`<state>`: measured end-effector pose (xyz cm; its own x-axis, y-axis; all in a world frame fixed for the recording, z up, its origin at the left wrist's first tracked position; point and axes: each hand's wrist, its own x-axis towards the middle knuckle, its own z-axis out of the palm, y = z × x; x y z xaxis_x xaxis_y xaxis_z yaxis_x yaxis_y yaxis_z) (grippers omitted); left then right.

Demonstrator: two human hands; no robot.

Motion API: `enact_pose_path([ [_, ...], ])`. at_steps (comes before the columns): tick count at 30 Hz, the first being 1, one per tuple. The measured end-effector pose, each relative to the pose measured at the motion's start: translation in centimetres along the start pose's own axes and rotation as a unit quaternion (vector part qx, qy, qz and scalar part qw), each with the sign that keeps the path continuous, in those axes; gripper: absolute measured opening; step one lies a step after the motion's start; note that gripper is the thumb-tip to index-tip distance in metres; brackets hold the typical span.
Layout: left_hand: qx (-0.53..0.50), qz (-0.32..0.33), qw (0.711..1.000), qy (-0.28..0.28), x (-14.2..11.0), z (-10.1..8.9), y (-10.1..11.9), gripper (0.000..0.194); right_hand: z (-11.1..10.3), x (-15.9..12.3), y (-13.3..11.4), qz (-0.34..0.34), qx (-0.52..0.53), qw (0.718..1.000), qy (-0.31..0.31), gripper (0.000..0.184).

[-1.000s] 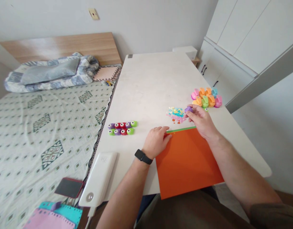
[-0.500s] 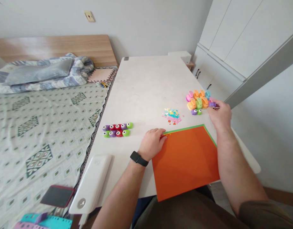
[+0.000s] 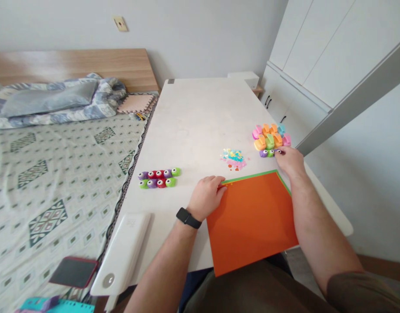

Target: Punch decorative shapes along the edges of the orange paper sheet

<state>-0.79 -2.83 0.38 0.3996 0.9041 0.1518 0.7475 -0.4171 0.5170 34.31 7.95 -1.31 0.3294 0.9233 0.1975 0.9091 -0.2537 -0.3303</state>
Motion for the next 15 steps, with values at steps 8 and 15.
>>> enact_pose_path([
  [8, -0.001, 0.000, 1.000, 0.001, -0.1, -0.1, -0.1, 0.022, 0.2, 0.0, 0.4, 0.013, 0.084, 0.992, 0.098, 0.036],
  [15, 0.001, -0.005, 1.000, -0.003, -0.2, -0.2, 0.0, 0.023, -0.7, -1.8, -2.5, -0.046, 0.157, 0.949, 0.271, 0.037],
])
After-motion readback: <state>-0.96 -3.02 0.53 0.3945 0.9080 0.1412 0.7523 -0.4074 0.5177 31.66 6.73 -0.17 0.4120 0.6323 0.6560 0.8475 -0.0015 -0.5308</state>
